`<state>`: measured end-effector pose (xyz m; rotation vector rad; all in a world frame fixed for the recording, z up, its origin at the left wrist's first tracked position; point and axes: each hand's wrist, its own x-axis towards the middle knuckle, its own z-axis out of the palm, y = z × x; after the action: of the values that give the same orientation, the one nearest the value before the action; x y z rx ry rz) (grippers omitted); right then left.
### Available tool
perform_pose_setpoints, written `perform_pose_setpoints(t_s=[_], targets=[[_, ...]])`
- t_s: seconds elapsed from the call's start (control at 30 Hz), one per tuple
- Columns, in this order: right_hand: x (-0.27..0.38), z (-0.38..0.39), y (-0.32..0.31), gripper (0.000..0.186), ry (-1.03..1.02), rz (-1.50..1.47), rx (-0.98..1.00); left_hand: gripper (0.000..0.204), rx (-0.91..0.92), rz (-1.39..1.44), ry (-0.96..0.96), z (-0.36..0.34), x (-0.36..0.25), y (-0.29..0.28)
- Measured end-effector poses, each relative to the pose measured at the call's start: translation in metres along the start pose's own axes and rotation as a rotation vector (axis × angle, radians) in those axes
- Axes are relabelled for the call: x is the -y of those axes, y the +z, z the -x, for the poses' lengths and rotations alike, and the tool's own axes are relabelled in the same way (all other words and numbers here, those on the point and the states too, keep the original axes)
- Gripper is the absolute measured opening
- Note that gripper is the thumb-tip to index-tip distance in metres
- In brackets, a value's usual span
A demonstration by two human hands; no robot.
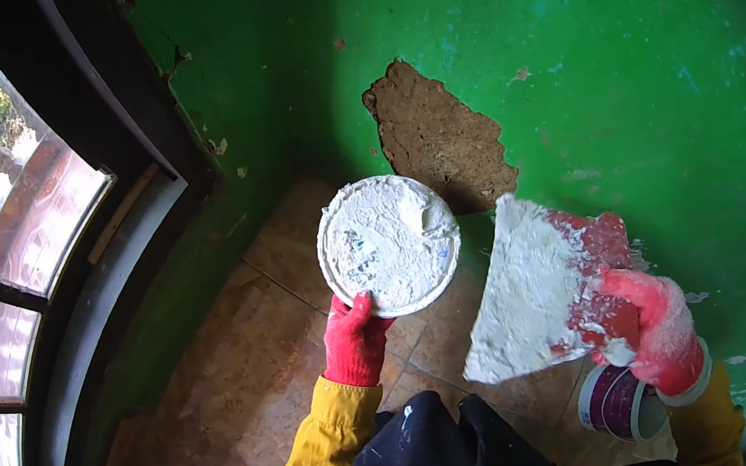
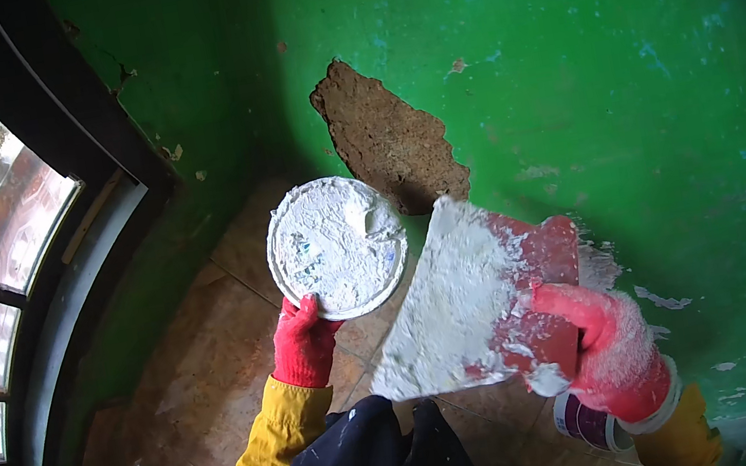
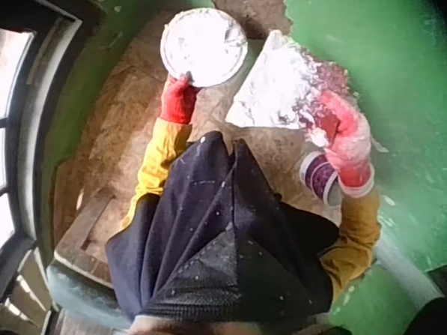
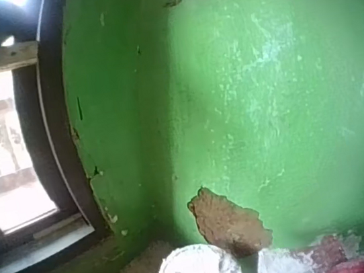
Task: The person applies plaster onto a damaged wall using a putty knife, scoops more plaster compound from a bucket, and spreads it across the exposed wall section with the putty knife.
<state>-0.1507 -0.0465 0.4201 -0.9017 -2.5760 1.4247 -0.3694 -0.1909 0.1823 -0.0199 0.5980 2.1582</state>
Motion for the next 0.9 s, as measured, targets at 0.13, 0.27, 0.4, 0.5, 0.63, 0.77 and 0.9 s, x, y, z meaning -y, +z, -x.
perform_pose_setpoints(t_s=[0.13, 0.27, 0.4, 0.5, 0.63, 0.77, 0.9], targets=[[0.002, -0.038, 0.041, 0.03, -0.358, 0.092, -0.363, 0.046, 0.034, 0.047, -0.018, -0.013, -0.018, -0.011], [0.027, -0.056, 0.067, 0.044, -0.24, 1.097, -0.094, 0.049, 0.015, 0.087, 0.002, -0.013, -0.028, -0.028], [0.042, -0.061, 0.102, 0.049, -0.421, 1.35, -0.218, 0.048, 0.001, 0.114, -0.01, -0.015, -0.033, -0.043], [0.035, -0.076, 0.114, 0.044, -0.59, 1.357, -0.248, 0.048, 0.0, 0.111, -0.001, -0.021, -0.028, -0.041], [0.008, -0.096, 0.134, 0.029, -0.615, 1.413, -0.126, 0.051, -0.036, 0.069, 0.041, -0.035, -0.01, -0.047], [-0.027, -0.131, 0.161, 0.014, -0.583, 1.352, -0.176, 0.043, -0.122, 0.027, 0.047, -0.046, 0.009, -0.054], [-0.034, -0.169, 0.186, 0.015, -0.512, 1.339, -0.22, 0.035, -0.146, 0.047, 0.092, -0.058, 0.02, -0.065]])
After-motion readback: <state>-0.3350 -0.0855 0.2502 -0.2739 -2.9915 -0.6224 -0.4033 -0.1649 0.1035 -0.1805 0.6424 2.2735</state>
